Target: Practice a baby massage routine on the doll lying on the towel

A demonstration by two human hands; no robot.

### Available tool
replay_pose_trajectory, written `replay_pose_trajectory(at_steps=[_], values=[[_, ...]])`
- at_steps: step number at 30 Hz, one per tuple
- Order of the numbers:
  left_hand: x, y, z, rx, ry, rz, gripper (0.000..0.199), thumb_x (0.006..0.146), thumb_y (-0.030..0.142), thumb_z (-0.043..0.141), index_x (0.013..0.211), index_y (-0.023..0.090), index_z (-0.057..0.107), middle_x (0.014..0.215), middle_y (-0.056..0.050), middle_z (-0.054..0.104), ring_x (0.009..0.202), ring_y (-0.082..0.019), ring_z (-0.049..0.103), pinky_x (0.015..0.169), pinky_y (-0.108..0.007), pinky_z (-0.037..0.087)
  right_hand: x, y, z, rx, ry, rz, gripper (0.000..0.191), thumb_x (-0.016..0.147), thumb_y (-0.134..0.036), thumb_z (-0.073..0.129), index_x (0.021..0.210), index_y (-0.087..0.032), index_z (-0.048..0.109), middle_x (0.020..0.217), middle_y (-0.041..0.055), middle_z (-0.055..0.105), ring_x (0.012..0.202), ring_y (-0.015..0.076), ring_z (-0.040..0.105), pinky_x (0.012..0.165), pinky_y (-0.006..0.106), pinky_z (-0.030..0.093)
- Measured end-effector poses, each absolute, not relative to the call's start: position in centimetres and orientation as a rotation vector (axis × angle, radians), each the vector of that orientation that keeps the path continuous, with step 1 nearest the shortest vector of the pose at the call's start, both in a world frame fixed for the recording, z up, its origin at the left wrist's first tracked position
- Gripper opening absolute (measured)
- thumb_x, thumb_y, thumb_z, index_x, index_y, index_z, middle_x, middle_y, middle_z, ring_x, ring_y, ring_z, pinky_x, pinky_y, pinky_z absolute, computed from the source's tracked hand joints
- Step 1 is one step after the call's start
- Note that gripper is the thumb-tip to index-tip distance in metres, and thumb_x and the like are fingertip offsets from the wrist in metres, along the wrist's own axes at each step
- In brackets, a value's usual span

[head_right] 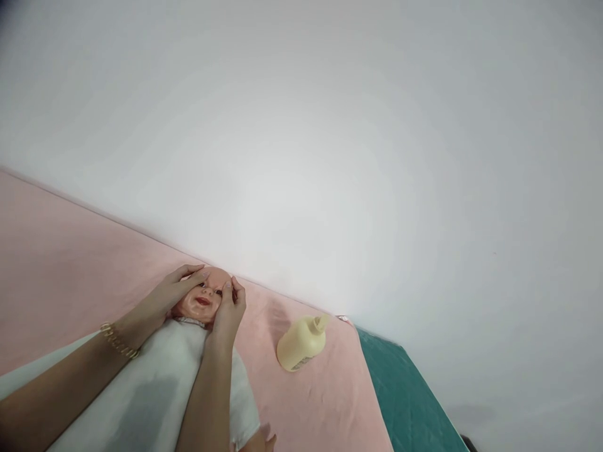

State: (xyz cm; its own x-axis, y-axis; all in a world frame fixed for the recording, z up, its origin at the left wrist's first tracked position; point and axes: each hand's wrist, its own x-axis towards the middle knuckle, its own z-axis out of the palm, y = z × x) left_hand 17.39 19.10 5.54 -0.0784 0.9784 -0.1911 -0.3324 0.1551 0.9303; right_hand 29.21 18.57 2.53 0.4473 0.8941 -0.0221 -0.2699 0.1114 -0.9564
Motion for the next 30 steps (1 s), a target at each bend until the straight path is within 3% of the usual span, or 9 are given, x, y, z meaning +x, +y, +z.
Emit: replay_pose_trajectory(at_steps=[8,15,22,26,30], values=[[17.5,19.3,5.5,0.737,1.082,1.309,0.044,0.067,0.045,0.072,0.101,0.018,0.064,0.109,-0.011,0.070,0.103,-0.029,0.068,0.084,-0.036,0.055,29.4,18.6,2.7,-1.103,-0.585,1.089,0.040,0.074,-0.030,0.070,0.112,-0.019,0.073,0.119,0.0084,0.073,0.103,0.0224,0.071,0.085,0.033,0.058],[17.6,19.3,6.1,0.695,1.107,1.334,0.029,0.071,0.032,0.062,0.097,0.018,0.065,0.110,-0.010,0.071,0.106,-0.027,0.068,0.090,-0.036,0.055,29.1,18.9,2.8,-1.064,-0.467,1.082,0.037,0.071,-0.019,0.060,0.105,-0.017,0.075,0.114,0.0085,0.076,0.097,0.0210,0.073,0.090,0.035,0.058],[17.5,19.5,5.5,0.696,1.112,1.358,0.029,0.070,0.028,0.060,0.096,0.018,0.067,0.109,-0.009,0.073,0.106,-0.028,0.069,0.090,-0.038,0.056,29.2,19.0,2.6,-1.067,-0.486,1.084,0.039,0.071,-0.019,0.058,0.106,-0.018,0.076,0.118,0.0087,0.075,0.101,0.0222,0.072,0.089,0.037,0.058],[17.6,19.8,4.8,0.724,1.084,1.396,0.031,0.070,0.036,0.063,0.095,0.018,0.068,0.107,-0.009,0.074,0.106,-0.029,0.068,0.092,-0.040,0.055,29.3,18.7,2.9,-1.085,-0.490,1.106,0.037,0.075,-0.021,0.060,0.108,-0.019,0.075,0.122,0.0076,0.074,0.106,0.0219,0.071,0.088,0.035,0.059],[17.6,19.7,4.7,0.795,1.062,1.370,0.042,0.071,0.052,0.068,0.095,0.017,0.067,0.106,-0.011,0.074,0.103,-0.030,0.069,0.088,-0.039,0.056,29.2,18.4,2.9,-1.089,-0.582,1.093,0.039,0.078,-0.035,0.070,0.113,-0.019,0.073,0.120,0.0080,0.074,0.108,0.0236,0.070,0.086,0.035,0.059]])
